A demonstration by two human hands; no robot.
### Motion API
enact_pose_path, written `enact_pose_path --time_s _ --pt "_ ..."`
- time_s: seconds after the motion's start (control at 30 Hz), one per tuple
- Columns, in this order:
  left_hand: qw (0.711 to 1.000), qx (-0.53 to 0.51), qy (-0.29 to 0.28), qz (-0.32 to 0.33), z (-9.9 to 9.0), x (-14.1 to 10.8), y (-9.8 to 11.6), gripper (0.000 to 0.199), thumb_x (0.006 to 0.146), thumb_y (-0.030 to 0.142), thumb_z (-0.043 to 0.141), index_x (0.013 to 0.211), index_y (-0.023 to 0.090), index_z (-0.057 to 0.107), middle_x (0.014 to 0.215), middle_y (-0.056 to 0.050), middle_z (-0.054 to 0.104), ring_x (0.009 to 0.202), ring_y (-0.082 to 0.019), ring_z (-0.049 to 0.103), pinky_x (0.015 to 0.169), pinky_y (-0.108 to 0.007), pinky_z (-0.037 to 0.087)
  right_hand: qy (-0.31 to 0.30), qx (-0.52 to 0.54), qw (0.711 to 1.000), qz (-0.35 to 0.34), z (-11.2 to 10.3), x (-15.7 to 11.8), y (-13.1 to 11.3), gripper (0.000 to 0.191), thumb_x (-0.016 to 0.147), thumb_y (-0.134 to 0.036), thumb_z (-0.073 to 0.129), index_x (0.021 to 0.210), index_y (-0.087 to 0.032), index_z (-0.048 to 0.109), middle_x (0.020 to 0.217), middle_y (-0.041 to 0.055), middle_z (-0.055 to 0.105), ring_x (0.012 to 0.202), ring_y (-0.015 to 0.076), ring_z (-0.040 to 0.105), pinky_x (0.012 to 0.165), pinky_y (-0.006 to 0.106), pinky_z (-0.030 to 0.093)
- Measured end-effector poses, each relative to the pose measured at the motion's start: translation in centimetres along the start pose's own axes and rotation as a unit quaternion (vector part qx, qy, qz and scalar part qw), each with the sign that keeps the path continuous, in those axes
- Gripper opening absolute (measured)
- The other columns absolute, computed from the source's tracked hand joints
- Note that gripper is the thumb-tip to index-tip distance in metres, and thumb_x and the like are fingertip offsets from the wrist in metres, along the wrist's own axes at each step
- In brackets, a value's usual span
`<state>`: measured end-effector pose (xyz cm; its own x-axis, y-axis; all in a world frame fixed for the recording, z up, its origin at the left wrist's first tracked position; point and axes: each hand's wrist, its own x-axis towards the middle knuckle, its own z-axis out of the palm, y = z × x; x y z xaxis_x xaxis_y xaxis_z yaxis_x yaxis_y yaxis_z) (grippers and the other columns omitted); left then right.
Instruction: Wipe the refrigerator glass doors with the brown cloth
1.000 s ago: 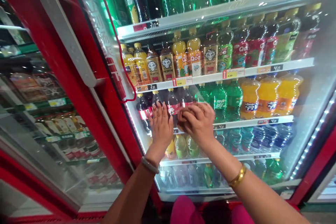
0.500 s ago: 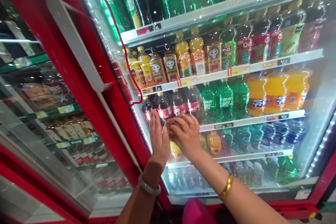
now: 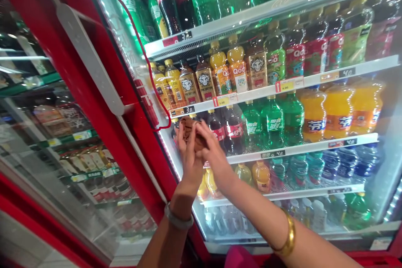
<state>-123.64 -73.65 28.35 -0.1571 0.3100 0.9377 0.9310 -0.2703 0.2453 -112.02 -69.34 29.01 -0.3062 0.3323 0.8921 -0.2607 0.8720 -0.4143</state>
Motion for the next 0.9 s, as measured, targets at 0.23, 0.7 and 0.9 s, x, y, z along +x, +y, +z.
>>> enact_pose_path --time_s 0.23,0.7,0.9 --pt "0.966 0.180 0.106 0.152 2.4 2.2 0.0 0.031 0.086 0.029 0.077 0.116 0.031 0.075 0.140 -0.008 0.065 0.143 -0.031 0.049 0.122 -0.056 0.039 0.129 -0.310 0.929 -0.157 -3.4 4.7 3.8 0.048 0.107 -0.031 0.039 0.153 -0.035 0.049 0.162 0.0004 0.049 0.157 0.0223 0.036 0.133 0.053 0.022" --pt "0.961 0.220 0.155 0.056 -0.4 2.5 -1.1 0.027 0.081 0.023 0.080 0.108 0.024 0.074 0.131 -0.012 0.064 0.130 -0.031 0.054 0.115 -0.053 0.045 0.107 -0.470 0.853 -0.199 -2.6 3.5 6.6 0.071 0.101 -0.028 0.054 0.166 -0.024 0.025 0.168 0.0044 0.036 0.162 0.0193 0.022 0.136 0.049 0.008" --pt "0.964 0.222 0.094 0.110 2.2 -3.3 -1.1 0.030 0.078 0.021 0.079 0.106 0.028 0.073 0.122 -0.009 0.070 0.122 -0.033 0.058 0.107 -0.052 0.046 0.093 -0.453 0.865 -0.195 -2.7 3.0 6.8 0.075 0.100 -0.028 0.055 0.167 -0.026 0.022 0.170 0.0040 0.029 0.162 0.0214 0.022 0.136 0.051 0.009"
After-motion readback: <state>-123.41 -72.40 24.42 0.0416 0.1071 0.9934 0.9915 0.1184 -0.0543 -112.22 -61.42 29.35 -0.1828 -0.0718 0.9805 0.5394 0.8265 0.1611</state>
